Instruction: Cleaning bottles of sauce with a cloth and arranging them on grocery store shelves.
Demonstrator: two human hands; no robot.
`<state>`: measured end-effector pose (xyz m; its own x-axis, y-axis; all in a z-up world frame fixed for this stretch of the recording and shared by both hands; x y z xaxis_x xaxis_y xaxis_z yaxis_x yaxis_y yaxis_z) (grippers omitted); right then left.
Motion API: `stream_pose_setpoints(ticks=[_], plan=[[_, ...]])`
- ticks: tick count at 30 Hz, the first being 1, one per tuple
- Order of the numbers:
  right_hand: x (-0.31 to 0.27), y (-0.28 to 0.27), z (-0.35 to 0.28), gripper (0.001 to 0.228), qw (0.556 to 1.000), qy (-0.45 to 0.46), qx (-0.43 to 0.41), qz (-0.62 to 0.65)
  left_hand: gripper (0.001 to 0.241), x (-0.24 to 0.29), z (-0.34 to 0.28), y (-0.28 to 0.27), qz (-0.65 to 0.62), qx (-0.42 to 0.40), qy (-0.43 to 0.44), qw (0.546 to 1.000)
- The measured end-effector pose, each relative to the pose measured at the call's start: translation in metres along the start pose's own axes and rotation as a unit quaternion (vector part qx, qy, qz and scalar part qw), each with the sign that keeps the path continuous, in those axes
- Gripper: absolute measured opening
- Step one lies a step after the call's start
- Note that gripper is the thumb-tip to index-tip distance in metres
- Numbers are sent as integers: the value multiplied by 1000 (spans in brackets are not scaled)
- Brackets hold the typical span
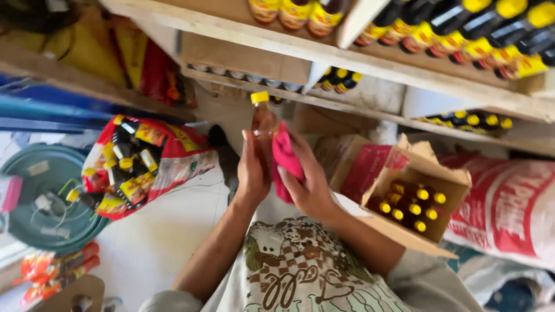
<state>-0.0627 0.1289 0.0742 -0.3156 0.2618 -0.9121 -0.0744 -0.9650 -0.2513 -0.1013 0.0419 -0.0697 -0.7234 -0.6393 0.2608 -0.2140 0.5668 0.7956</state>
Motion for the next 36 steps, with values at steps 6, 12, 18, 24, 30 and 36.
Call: stream_pose_setpoints(ticks=[6,12,18,24,30,36], plan=[[32,-5,-5,61,999,41,10,27,45,9,-4,30,95,-52,84,991],[39,-50,31,60,987,3,162,-18,56,-25,-3,22,162,-47,45,985],[1,-9,2,46,995,-44,36,-86,54,-11,6,22,-1,-87,-15,996],[13,-11,6,40,994,-49,15,-96,49,-5,0,18,130,-75,84,985],[40,-46,41,49,990,-40,115,-76,54,-31,-2,9,129,-45,62,989],[14,-8,-1,47,992,-19,29,-119,52,-4,-1,9,128,-34,63,989]])
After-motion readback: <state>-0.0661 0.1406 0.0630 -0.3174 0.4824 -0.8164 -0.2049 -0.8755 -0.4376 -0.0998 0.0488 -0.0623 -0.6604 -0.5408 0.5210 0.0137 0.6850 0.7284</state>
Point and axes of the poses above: each hand's wrist, its own z-axis towards the middle knuckle, its own y-axis out of the palm, x = y × z, the point moved 9 cm from there along z, towards the middle knuckle, and after that the axes turned 10 degrees about -y, right-handed, at the moved point
